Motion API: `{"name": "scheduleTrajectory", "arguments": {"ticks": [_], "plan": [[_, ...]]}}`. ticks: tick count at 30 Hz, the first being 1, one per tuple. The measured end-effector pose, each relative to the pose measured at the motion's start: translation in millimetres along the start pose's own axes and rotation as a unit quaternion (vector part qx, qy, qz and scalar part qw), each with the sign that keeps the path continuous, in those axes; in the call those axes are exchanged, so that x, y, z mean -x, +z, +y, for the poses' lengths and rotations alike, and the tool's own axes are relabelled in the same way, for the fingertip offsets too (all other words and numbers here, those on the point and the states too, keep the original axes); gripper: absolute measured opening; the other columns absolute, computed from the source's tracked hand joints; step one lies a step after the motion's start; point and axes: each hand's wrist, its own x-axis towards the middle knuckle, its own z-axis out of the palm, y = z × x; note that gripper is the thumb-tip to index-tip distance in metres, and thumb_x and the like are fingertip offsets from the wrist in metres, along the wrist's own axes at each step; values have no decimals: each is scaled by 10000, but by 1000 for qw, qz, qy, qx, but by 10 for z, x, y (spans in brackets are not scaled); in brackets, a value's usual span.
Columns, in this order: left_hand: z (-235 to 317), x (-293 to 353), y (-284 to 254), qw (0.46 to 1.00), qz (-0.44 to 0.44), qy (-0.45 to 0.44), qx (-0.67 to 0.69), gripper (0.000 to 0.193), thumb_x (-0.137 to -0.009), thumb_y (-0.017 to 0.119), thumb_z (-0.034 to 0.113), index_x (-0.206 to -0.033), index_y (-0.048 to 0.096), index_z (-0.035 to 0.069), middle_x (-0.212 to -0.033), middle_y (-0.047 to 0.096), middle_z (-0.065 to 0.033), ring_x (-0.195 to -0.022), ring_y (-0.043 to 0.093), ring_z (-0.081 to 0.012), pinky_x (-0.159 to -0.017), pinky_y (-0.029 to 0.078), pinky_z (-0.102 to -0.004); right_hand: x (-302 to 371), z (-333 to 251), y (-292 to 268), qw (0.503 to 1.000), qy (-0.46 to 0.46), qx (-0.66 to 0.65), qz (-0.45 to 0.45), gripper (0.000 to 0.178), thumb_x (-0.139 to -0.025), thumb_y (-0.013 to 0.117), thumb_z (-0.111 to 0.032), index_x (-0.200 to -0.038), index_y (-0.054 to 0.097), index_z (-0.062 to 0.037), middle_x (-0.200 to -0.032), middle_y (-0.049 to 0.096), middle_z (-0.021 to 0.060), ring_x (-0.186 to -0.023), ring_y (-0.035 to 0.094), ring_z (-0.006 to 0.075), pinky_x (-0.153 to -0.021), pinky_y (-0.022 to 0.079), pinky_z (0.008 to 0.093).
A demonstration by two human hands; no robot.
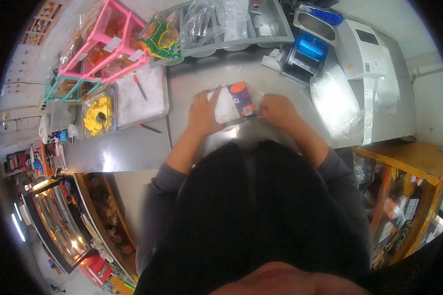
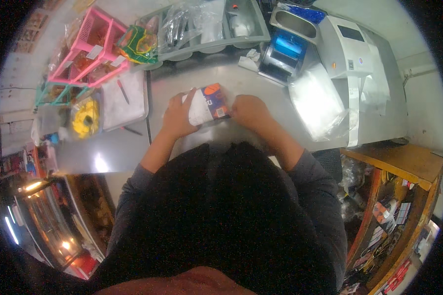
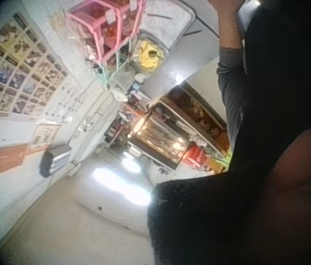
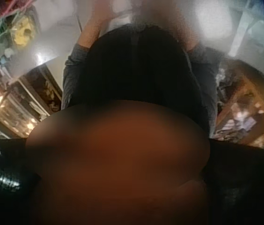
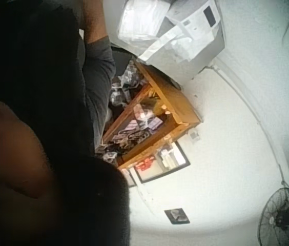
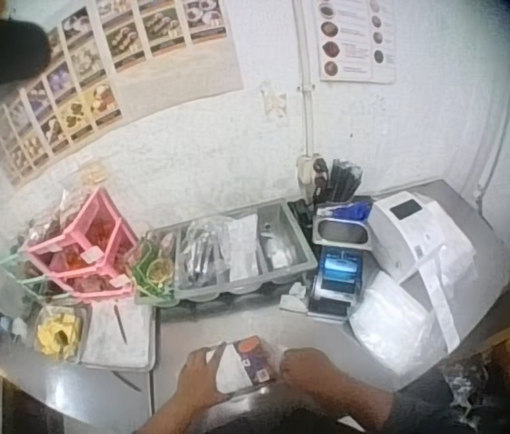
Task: The person packs snack boxes into clear plastic bags at a counter. They open the bags, insert the boxes, and seal them before placing them on a nearby wooden counter.
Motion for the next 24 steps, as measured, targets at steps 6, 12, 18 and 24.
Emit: {"name": "scheduleTrajectory", "arguments": {"ticks": [6,12,18,24], "plan": [[-13,-29,63,999,13,2,-51,1138,-506,879,289,-1461,281,128,-1384,363,-225,-1274,375,-407,-1073,319,-469,-68,-107,11,736,85,-670,40,184,-850,571,-118,-1012,632,-53,-827,616,30,-703,567,127,-665,464,274],[-36,48,-70,999,14,15,-47,1093,-512,879,346,-1443,337,162,-1391,354,-240,-1293,359,-413,-1082,281,-507,-7,-129,78,900,2,-436,21,309,-808,618,-77,-1115,596,-57,-958,605,55,-785,569,168,-727,469,294],[320,-61,-230,991,-32,7,-126,925,-582,825,441,-1385,426,215,-1394,376,-174,-1259,398,-362,-1010,320,-523,10,49,361,990,-32,2,135,367,-688,701,-94,-1049,665,-144,-968,569,70,-892,534,302,-805,450,382],[480,-292,-137,977,-14,141,-157,687,-645,769,414,-1276,537,271,-1365,402,-110,-1243,399,-326,-965,339,-531,-177,289,515,942,-180,66,274,169,-684,712,-204,-848,715,-242,-979,566,42,-937,526,270,-777,437,413]]}}
